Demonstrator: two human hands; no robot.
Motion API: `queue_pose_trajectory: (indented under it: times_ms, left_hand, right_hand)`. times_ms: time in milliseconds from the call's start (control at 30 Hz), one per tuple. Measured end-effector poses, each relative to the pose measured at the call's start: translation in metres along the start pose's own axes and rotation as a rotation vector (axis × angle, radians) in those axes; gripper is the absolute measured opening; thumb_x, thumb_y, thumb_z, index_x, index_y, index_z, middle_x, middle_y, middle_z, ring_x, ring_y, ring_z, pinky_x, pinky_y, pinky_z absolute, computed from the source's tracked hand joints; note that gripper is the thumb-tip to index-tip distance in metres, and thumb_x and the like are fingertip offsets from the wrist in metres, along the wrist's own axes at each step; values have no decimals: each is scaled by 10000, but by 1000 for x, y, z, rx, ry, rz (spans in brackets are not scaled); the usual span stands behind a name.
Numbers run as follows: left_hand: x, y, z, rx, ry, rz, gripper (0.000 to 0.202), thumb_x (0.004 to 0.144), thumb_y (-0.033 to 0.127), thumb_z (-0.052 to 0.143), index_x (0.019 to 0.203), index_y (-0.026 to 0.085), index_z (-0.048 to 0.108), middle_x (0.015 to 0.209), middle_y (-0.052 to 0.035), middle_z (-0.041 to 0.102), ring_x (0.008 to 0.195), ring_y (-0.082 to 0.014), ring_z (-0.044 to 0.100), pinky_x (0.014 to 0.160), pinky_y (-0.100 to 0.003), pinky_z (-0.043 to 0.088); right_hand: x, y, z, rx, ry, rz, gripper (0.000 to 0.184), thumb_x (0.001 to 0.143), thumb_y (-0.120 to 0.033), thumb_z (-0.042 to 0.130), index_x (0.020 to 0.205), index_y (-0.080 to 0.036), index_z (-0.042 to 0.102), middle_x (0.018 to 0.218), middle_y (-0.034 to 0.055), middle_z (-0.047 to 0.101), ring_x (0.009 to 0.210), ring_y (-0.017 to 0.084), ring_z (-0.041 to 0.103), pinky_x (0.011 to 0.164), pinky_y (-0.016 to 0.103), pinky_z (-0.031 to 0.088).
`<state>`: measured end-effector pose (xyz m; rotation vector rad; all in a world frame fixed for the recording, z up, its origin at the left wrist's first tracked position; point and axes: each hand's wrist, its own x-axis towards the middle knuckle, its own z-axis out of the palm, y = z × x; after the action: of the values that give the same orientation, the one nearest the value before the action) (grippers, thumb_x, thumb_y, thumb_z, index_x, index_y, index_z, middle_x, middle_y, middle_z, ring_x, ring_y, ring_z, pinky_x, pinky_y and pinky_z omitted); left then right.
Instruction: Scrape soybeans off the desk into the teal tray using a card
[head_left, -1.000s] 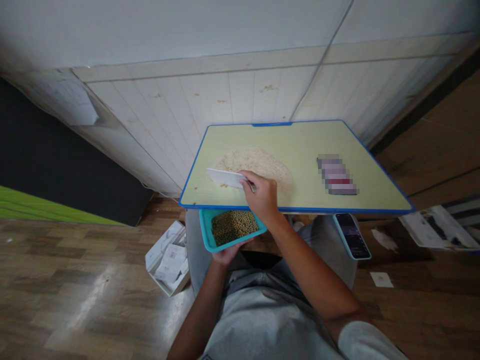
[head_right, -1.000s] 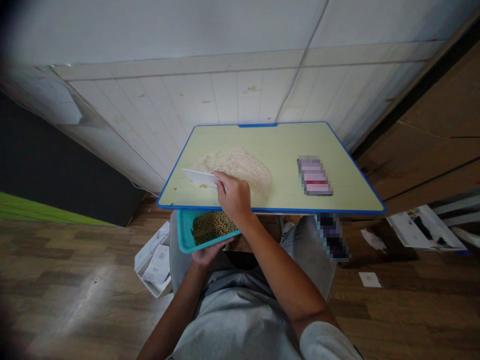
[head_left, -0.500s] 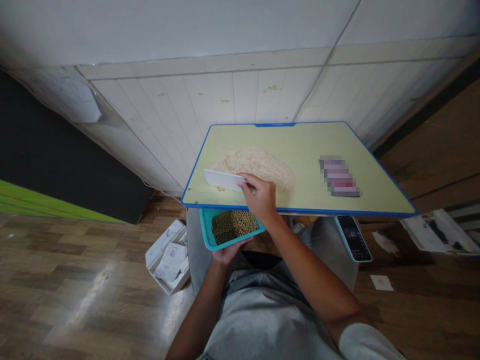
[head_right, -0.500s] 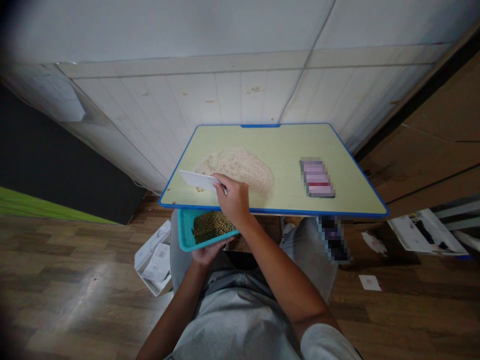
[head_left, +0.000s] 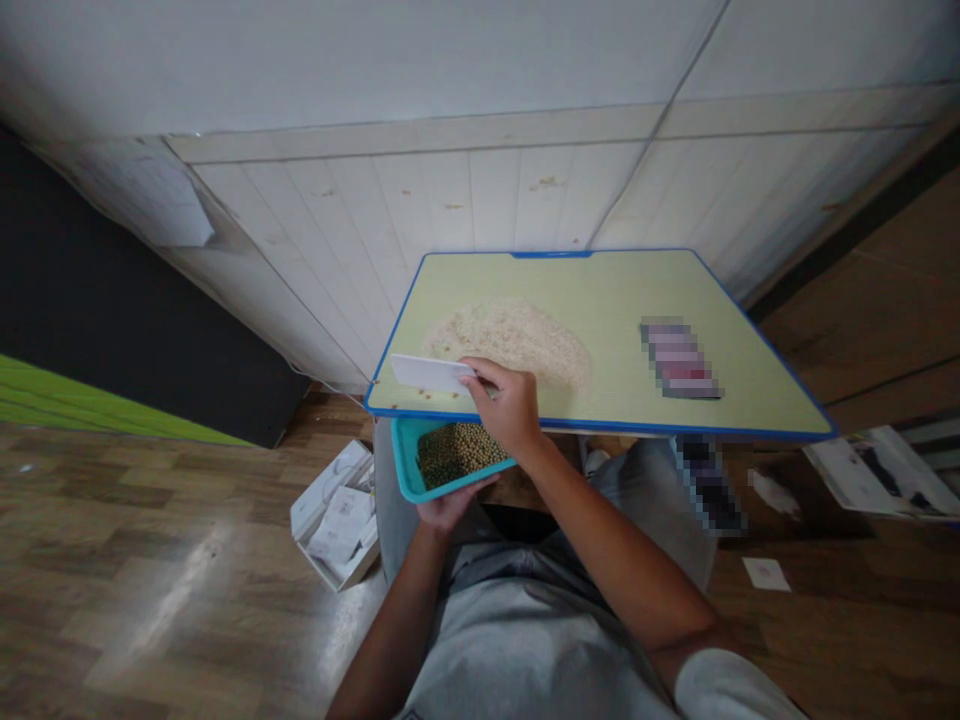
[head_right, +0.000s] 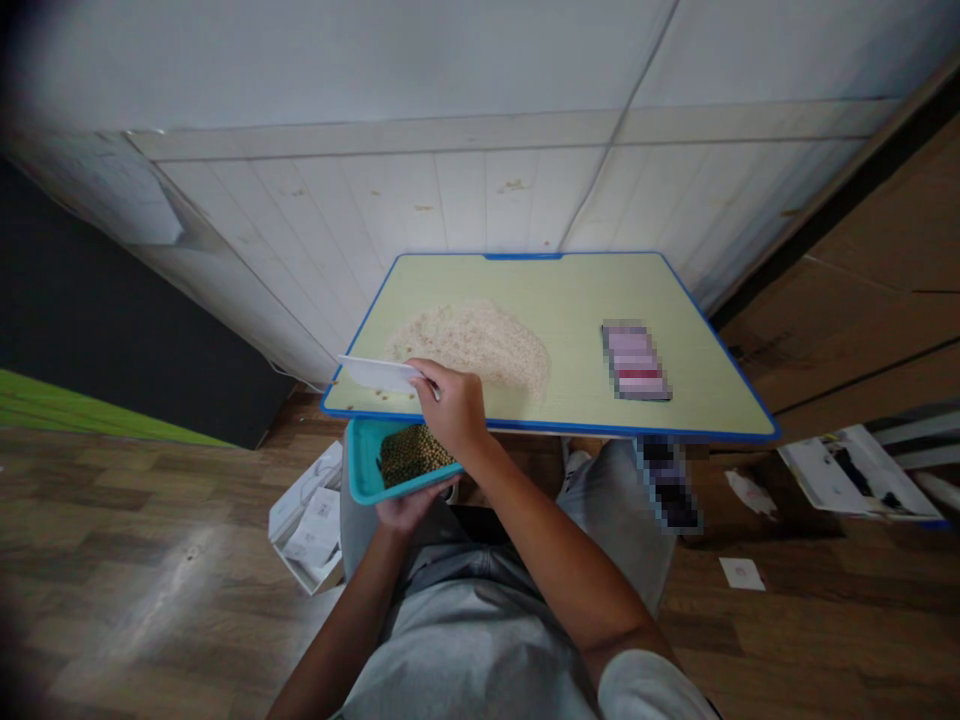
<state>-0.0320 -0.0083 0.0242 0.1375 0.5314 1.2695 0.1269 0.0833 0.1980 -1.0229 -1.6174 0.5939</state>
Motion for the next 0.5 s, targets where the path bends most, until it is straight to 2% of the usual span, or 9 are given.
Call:
queue_pose_trajectory:
  times_ms: [200,333,500]
  left_hand:
    - [-1,8,-1,-16,-32,15,759,1082,756,340,1776,454,392,1830,-69,471,1753,-512,225,1207,-861,439]
    - [0,9,0,-54,13,21,731,1119,701,233,1791,446,368,1788,-92,514,1735,-496,290,1189,-840,481]
    - [2,8,-2,-78,20,17,778,1104,709,290,1826,417,280,1804,-122,488,1743,-511,259,1188,-850,478]
  right_hand:
    - [-2,-4,5,-36,-43,-24,244,995,-207,704,1126,-301,887,1087,28,921,948,224,877,827,360,685]
    - [-2,-5,5,-45,-68,-23,247,999,-207,705,1123,-319,886,1076,9,921,958,218,876,832,352,689]
    - [-3,-5,2,-35,-72,6,238,995,-212,710,1108,-324,888,1088,-3,921,954,212,875,838,346,690]
